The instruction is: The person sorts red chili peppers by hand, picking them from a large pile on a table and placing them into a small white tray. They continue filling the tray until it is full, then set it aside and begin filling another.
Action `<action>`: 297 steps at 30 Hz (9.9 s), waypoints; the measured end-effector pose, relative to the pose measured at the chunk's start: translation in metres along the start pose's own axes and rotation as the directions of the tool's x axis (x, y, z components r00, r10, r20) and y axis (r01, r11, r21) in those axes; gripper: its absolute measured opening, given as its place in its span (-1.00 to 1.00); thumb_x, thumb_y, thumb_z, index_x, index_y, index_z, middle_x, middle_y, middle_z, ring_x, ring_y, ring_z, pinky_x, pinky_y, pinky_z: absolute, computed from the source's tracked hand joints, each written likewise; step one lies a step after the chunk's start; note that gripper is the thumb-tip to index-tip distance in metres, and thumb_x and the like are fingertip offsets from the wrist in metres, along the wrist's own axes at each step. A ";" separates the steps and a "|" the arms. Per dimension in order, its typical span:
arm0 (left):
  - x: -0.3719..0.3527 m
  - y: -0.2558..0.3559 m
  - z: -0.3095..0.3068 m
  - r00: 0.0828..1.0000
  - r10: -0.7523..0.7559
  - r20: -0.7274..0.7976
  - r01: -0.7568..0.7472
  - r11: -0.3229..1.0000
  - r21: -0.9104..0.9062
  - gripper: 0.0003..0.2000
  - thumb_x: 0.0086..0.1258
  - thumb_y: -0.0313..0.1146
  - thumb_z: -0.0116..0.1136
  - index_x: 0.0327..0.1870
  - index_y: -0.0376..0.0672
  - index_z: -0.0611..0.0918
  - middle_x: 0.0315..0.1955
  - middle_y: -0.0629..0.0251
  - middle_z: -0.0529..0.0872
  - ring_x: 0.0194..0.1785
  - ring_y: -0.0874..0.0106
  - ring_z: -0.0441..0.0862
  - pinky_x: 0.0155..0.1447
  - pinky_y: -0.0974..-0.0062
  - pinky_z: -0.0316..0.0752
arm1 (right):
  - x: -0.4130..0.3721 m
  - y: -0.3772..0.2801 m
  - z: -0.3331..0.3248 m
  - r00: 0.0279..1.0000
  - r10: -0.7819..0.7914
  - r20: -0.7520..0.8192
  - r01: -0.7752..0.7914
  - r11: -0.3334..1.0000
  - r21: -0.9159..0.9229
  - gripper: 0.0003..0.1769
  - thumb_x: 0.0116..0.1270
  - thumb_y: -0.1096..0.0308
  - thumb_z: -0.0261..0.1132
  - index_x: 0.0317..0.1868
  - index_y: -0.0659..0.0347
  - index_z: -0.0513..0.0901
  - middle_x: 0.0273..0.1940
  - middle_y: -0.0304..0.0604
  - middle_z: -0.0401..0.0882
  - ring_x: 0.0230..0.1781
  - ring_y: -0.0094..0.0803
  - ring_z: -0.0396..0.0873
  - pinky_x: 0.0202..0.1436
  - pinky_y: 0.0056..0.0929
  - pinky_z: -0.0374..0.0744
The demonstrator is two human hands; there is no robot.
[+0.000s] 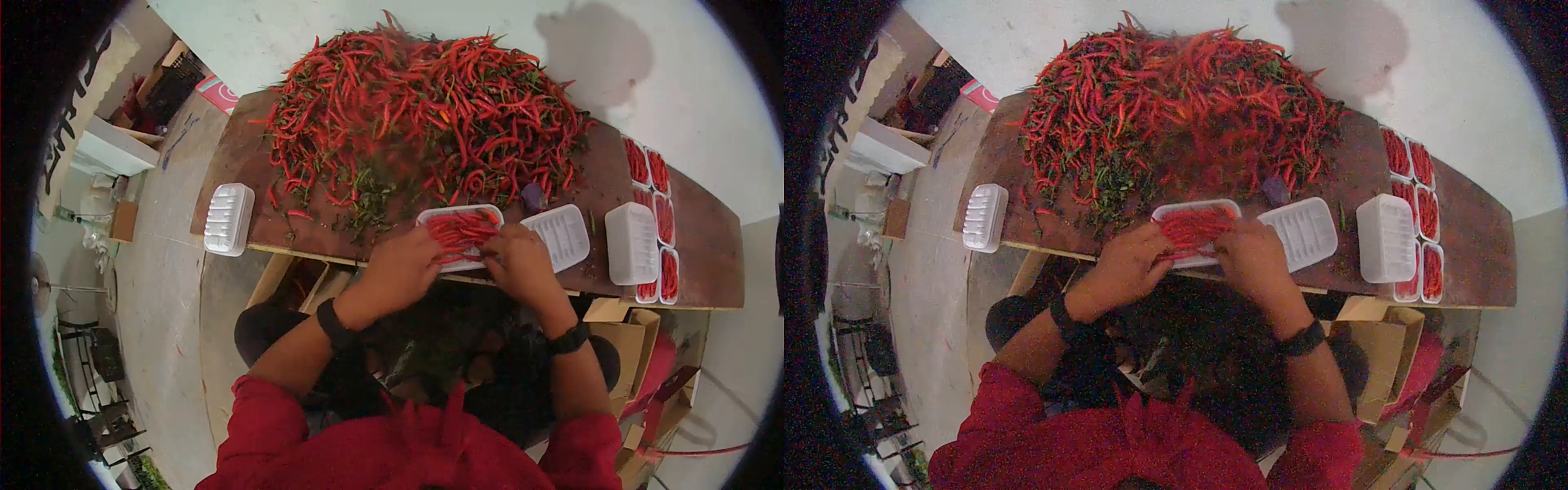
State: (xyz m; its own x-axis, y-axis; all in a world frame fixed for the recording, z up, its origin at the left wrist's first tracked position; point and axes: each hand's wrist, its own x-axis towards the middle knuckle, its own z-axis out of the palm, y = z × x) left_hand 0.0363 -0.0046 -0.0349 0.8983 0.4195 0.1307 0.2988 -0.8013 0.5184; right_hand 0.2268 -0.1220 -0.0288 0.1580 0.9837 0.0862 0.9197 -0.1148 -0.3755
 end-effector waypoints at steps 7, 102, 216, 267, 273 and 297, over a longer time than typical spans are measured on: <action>0.004 -0.002 0.009 0.997 0.043 -0.065 -0.045 0.999 -0.030 -0.86 0.11 -0.37 0.19 -0.32 -0.12 0.56 -0.33 0.20 0.52 -0.25 0.13 0.56 -0.25 0.18 0.48 | 0.003 0.004 0.008 0.999 -0.044 -0.017 0.044 0.999 -0.003 -0.88 0.01 0.39 0.29 -0.39 0.17 0.65 -0.36 -0.08 0.51 -0.24 -0.07 0.50 -0.16 -0.15 0.47; 0.018 0.000 0.013 0.996 0.080 -0.033 -0.071 0.976 0.204 -0.85 0.11 -0.28 0.18 -0.43 -0.16 0.55 -0.45 0.18 0.58 -0.38 0.13 0.59 -0.34 0.19 0.49 | 0.012 0.001 0.013 0.986 -0.055 -0.155 0.061 0.997 0.038 -0.76 -0.07 0.44 0.35 -0.30 0.20 0.59 -0.30 -0.07 0.52 -0.19 -0.07 0.50 -0.11 -0.17 0.49; -0.013 0.010 0.003 0.986 0.032 -0.161 -0.079 0.953 -0.294 -0.85 0.26 -0.36 0.11 -0.26 -0.23 0.55 -0.36 0.01 0.61 -0.22 0.04 0.58 -0.15 0.20 0.46 | -0.026 -0.039 -0.013 0.998 0.056 -0.002 -0.050 0.905 0.423 -0.80 0.11 0.49 0.25 -0.22 0.34 0.59 -0.29 0.07 0.62 -0.24 -0.07 0.63 -0.18 -0.30 0.56; 0.017 -0.007 0.024 0.995 0.042 -0.092 -0.035 0.996 0.078 -0.85 0.19 -0.27 0.09 -0.29 -0.08 0.59 -0.40 0.20 0.61 -0.29 0.12 0.61 -0.28 0.17 0.53 | 0.002 -0.015 0.005 0.998 0.007 -0.070 -0.005 0.999 0.037 -0.77 0.03 0.39 0.32 -0.25 0.21 0.60 -0.30 -0.07 0.57 -0.21 -0.09 0.52 -0.11 -0.17 0.40; 0.013 -0.031 -0.017 0.969 0.006 -0.247 0.024 0.993 0.116 -0.85 0.20 -0.31 0.09 -0.26 -0.11 0.59 -0.31 0.18 0.61 -0.27 0.12 0.60 -0.27 0.19 0.53 | 0.000 -0.012 0.008 0.990 -0.039 -0.136 0.046 0.998 0.052 -0.74 0.03 0.37 0.32 -0.23 0.23 0.59 -0.28 -0.03 0.57 -0.22 -0.06 0.52 -0.11 -0.16 0.40; -0.015 -0.007 -0.043 0.914 -0.393 0.105 0.334 0.579 -0.744 -0.86 0.30 -0.43 0.14 -0.19 -0.28 0.55 -0.38 0.24 0.68 -0.28 0.48 0.63 -0.18 0.54 0.53 | -0.017 -0.053 0.013 0.995 0.061 -0.085 -0.010 0.864 0.504 -0.74 0.12 0.42 0.33 -0.16 0.30 0.62 -0.31 -0.07 0.63 -0.25 -0.36 0.60 -0.16 -0.46 0.52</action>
State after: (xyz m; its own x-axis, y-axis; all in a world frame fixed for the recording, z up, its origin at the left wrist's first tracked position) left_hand 0.0070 0.0131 -0.0038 0.7370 0.6534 -0.1729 0.2335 -0.0060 0.9723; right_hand 0.1706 -0.1303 -0.0219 0.2434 0.9596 0.1409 0.6113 -0.0390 -0.7904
